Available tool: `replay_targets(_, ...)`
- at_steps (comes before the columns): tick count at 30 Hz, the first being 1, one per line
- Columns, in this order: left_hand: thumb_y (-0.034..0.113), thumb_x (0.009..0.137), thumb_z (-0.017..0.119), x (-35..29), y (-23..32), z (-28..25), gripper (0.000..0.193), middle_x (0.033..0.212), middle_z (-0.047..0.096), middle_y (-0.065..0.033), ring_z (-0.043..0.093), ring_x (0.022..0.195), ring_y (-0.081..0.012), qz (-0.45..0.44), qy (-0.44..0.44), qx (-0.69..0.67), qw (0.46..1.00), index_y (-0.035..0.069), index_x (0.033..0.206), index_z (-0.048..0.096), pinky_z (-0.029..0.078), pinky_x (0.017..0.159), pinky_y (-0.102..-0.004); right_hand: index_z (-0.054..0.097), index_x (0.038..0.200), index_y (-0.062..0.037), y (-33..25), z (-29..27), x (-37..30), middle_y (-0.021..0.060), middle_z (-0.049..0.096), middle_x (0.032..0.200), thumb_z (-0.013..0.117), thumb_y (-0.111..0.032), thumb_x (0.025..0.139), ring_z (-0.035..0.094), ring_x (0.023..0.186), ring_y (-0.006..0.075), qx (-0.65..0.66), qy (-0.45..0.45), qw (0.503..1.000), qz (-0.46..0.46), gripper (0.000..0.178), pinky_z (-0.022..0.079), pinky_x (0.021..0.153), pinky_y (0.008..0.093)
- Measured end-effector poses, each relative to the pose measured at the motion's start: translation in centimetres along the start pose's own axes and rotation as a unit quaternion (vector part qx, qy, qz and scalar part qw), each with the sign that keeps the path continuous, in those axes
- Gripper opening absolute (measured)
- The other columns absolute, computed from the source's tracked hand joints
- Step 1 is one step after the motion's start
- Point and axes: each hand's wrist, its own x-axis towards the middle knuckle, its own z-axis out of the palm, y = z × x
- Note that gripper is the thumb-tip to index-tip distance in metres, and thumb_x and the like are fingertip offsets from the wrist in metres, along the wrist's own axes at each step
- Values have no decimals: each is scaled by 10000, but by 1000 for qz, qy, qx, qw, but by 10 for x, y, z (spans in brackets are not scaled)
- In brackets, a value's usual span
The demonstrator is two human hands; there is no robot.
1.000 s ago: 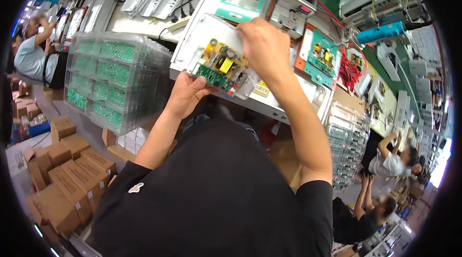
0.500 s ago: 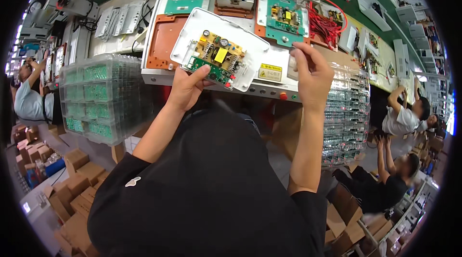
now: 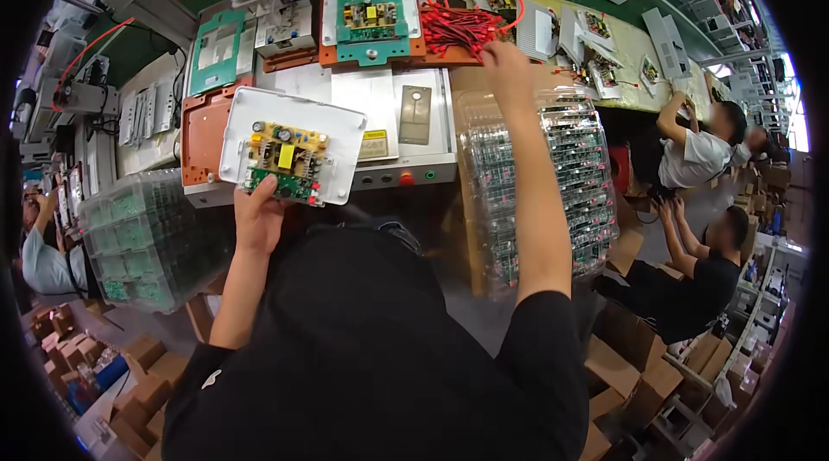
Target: Assembling and testing electronic circuit boards by placing them into testing fixtures and casings.
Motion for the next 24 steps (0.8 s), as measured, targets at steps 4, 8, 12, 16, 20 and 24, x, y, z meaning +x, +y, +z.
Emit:
replay_targets(4, 49, 930, 634, -13, 0, 5, 520, 1240, 623, -153, 686, 1029, -231, 17, 44, -9, 999, -27, 1395, 412, 610, 797, -359, 696, 926, -28, 8, 43, 10, 187, 683, 955, 624, -335, 931, 663, 910, 413, -153, -109, 981, 50, 315, 527, 775, 496)
replay_targets(8, 26, 925, 635, -16, -7, 11, 529, 1251, 613, -163, 679, 1057, -245, 75, 87, -8, 993, -40, 1399, 412, 606, 864, -401, 697, 912, -34, 20, 39, 22, 183, 703, 890, 641, -323, 919, 674, 867, 395, -97, -82, 992, 5, 295, 526, 727, 503)
replay_targets(12, 29, 935, 605, -4, -5, 18, 525, 1274, 612, -166, 672, 1096, -274, 65, 62, -15, 996, -30, 1414, 399, 593, 909, -454, 682, 957, -51, 3, 22, 30, 144, 668, 697, 696, -221, 901, 658, 604, 280, 56, -32, 998, 22, 180, 514, 613, 388)
replay_targets(16, 68, 920, 679, 12, -2, 23, 467, 1176, 662, -129, 688, 1039, -252, 56, 48, -38, 997, -35, 1343, 510, 603, 846, -438, 656, 1051, -19, -20, 5, 36, 27, 631, 732, 673, -148, 957, 591, 608, 95, 354, -20, 931, 85, 161, 475, 566, 287)
replay_targets(20, 48, 911, 684, 31, 3, 48, 506, 1225, 638, -116, 680, 1062, -234, 69, -9, -58, 996, -9, 1369, 478, 620, 849, -407, 632, 1197, 34, -43, -60, 10, 21, 593, 874, 610, -111, 1007, 546, 801, 86, 542, -27, 830, 128, 239, 499, 766, 277)
replay_targets(24, 19, 910, 671, 37, 4, 58, 532, 1260, 614, -131, 672, 1089, -233, 53, -7, -49, 997, -1, 1392, 447, 622, 857, -391, 586, 1277, 47, -78, -103, -21, 44, 579, 953, 540, -147, 1045, 544, 900, 115, 600, 9, 798, 46, 306, 504, 877, 332)
